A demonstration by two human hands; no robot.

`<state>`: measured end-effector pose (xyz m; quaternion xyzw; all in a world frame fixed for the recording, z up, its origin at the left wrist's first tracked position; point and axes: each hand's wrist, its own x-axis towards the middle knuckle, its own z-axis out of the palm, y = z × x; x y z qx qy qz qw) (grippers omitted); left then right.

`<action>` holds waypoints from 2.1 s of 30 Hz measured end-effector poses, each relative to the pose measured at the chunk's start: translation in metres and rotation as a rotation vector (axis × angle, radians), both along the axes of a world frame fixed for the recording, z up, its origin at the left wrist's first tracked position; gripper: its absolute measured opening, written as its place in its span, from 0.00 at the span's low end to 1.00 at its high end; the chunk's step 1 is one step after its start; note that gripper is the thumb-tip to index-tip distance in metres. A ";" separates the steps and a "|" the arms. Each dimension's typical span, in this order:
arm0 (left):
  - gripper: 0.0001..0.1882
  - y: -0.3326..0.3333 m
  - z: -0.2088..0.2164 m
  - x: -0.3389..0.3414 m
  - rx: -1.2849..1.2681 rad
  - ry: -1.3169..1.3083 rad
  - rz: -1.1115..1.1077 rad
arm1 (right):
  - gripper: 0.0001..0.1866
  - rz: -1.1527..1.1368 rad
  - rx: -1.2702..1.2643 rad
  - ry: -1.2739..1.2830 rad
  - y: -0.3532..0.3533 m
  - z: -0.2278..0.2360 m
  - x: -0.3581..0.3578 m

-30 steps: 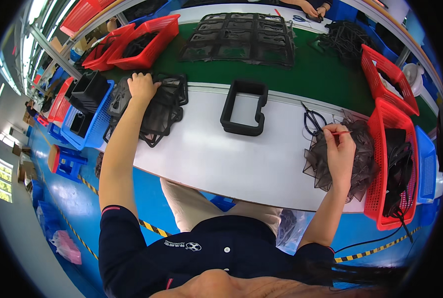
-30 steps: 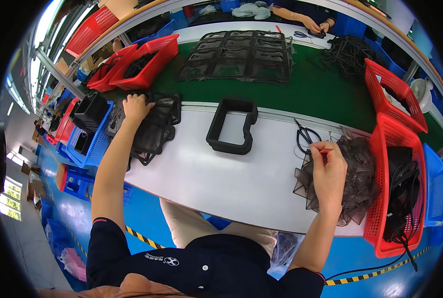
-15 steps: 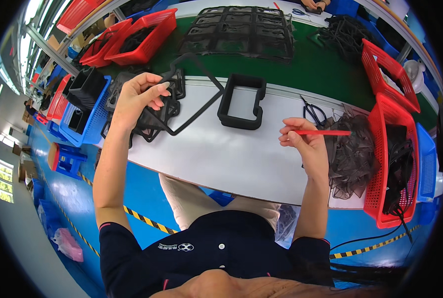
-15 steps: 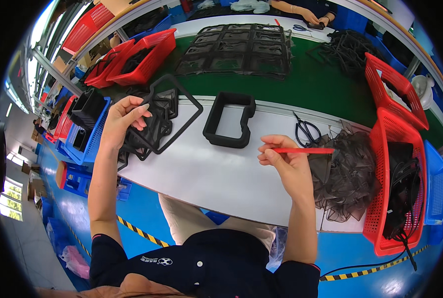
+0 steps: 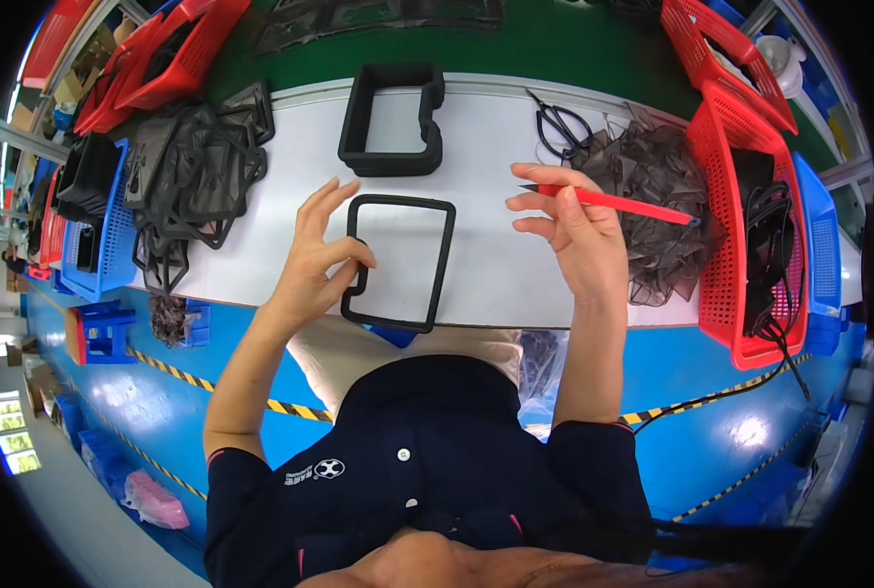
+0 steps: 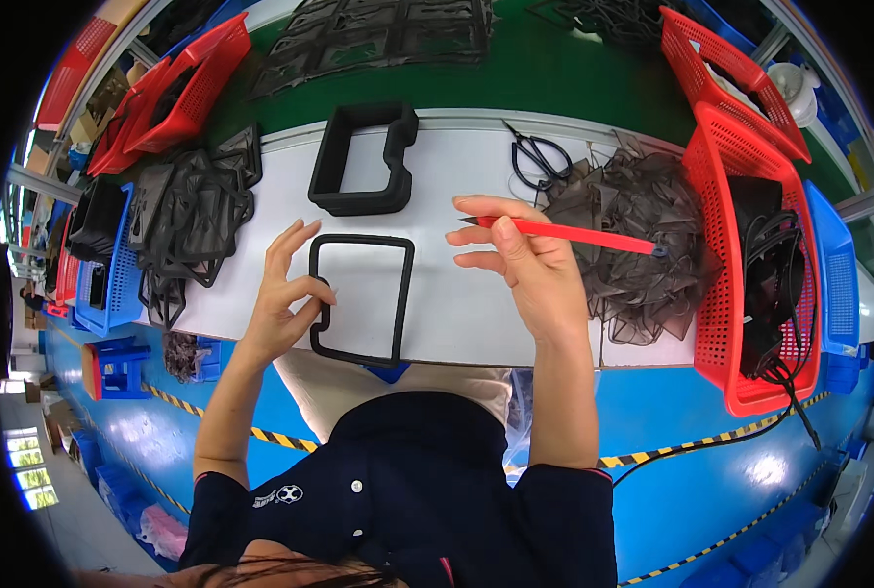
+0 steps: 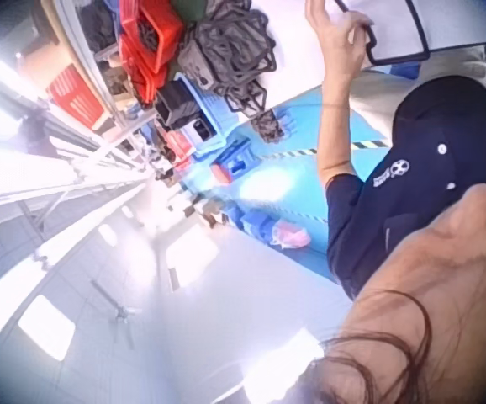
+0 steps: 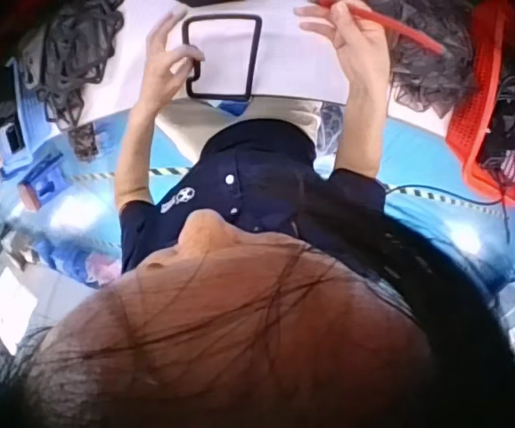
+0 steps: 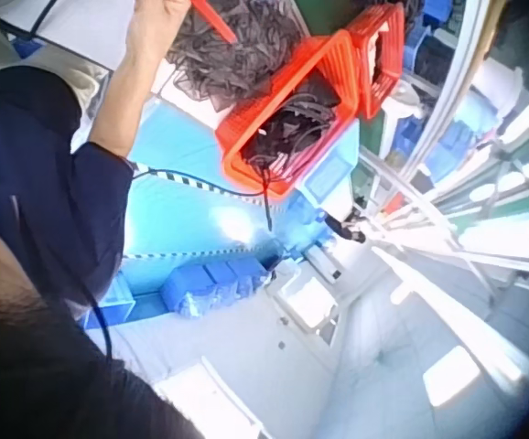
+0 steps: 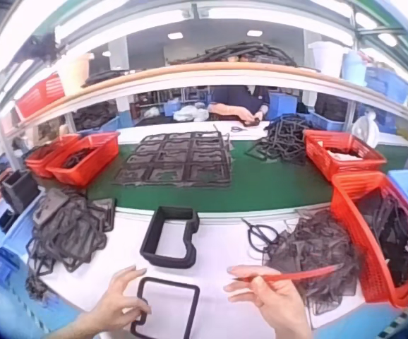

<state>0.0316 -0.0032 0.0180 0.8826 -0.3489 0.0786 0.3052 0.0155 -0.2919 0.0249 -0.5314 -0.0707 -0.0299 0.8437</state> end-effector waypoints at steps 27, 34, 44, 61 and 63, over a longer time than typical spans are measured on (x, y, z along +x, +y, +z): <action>0.15 -0.015 -0.025 -0.052 -1.370 0.972 0.404 | 0.11 0.320 0.099 0.111 0.127 -0.040 -0.012; 0.16 -0.013 -0.028 -0.053 -1.293 0.861 0.425 | 0.11 0.338 0.141 0.109 0.131 -0.032 -0.017; 0.14 -0.022 -0.033 -0.056 -1.417 0.912 0.456 | 0.09 0.194 -0.049 -0.011 0.135 -0.032 -0.023; 0.10 0.058 -0.042 -0.042 -1.552 0.732 0.505 | 0.05 -0.761 -1.136 -0.305 -0.017 -0.046 -0.007; 0.10 0.080 -0.046 -0.045 -1.593 0.743 0.558 | 0.06 -0.916 -1.297 -0.214 -0.069 -0.045 -0.012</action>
